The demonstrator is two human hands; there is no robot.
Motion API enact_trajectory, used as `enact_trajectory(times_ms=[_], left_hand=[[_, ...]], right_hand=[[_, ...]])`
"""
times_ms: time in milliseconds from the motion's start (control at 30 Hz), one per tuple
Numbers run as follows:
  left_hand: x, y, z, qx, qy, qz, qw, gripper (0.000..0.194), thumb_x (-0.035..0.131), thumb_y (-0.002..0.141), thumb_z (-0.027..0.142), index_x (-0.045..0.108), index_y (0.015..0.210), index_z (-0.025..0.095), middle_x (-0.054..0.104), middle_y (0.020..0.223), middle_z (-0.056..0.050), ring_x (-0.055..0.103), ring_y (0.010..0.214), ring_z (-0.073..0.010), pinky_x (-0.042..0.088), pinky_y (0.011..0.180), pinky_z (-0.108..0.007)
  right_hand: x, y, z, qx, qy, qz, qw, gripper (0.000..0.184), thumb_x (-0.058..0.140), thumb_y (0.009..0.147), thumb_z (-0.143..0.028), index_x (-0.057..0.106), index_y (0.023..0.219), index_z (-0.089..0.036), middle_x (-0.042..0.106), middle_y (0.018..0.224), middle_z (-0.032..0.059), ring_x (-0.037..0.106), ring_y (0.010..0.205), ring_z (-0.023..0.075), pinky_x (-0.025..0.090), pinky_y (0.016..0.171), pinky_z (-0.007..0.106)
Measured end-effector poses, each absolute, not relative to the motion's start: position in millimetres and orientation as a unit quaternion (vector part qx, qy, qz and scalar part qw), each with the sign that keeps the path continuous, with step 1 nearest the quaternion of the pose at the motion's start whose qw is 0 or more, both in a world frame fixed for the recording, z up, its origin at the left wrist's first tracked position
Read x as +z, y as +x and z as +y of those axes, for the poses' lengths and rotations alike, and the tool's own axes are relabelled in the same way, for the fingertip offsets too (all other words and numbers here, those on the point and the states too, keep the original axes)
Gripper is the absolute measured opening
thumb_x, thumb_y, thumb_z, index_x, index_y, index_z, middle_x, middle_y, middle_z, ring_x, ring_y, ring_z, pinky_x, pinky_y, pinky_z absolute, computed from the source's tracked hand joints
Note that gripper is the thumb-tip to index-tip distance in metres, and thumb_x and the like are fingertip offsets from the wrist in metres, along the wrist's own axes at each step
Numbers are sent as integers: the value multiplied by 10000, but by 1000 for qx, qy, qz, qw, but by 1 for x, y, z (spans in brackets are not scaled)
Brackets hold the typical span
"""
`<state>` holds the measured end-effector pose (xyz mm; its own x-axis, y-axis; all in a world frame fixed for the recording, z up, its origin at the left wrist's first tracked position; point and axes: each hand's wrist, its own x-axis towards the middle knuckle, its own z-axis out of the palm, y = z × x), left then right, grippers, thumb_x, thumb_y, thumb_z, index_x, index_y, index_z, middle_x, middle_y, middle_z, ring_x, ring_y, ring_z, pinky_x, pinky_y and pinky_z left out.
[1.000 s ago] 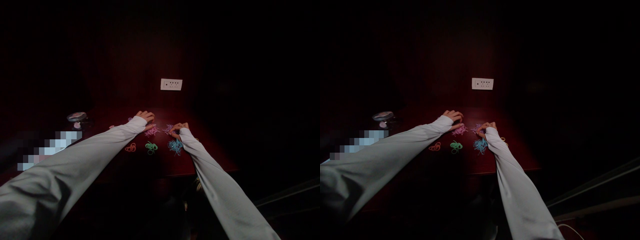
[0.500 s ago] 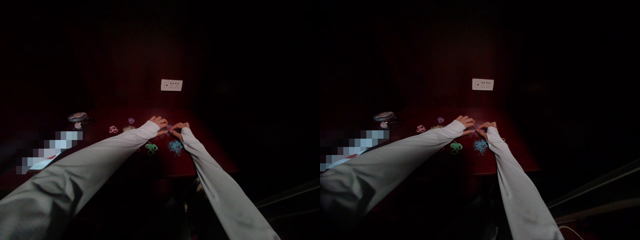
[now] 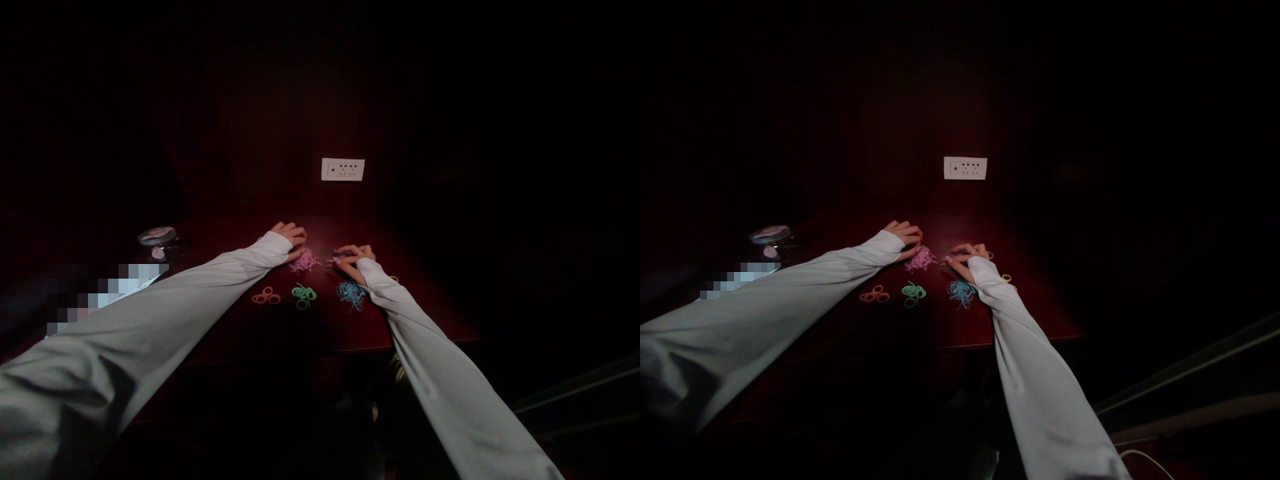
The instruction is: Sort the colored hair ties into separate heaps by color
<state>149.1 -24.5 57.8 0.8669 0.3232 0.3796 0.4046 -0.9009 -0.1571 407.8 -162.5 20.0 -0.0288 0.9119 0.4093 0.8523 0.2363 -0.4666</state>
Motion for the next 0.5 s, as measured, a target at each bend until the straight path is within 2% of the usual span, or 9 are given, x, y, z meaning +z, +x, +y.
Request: enact_trajectory(times_ms=[133,233,400,500], left_hand=[[52,142,-23,-172,-958,-191,130,223,545,975,320,726,897,218,737,1159,-76,569,1016,-254,370,841,-394],[52,144,-27,-185,-954,-196,130,262,546,994,378,714,869,220,722,1239,-77,564,1057,-265,382,859,-398],[57,157,-39,-190,-960,-174,112,283,578,999,472,717,1082,240,652,1438,-90,548,1183,-296,399,932,-414],[54,166,-47,-171,-972,-141,81,312,586,1003,485,688,1190,257,708,1344,-70,557,1203,-281,387,1001,-409]], right_hand=[[16,410,-160,32,-653,-684,323,412,549,1042,-570,887,911,-374,768,1230,23,486,1125,297,361,1022,493],[15,414,-157,38,-668,-659,342,427,540,1046,-519,882,862,-341,783,1169,38,500,1120,302,364,1019,485],[11,417,-148,22,-668,-631,393,474,464,1075,-484,867,889,-319,785,1101,66,519,1119,301,363,1026,487],[9,416,-144,13,-667,-626,404,486,431,1085,-470,848,907,-296,782,1058,87,531,1118,297,360,1025,482]])
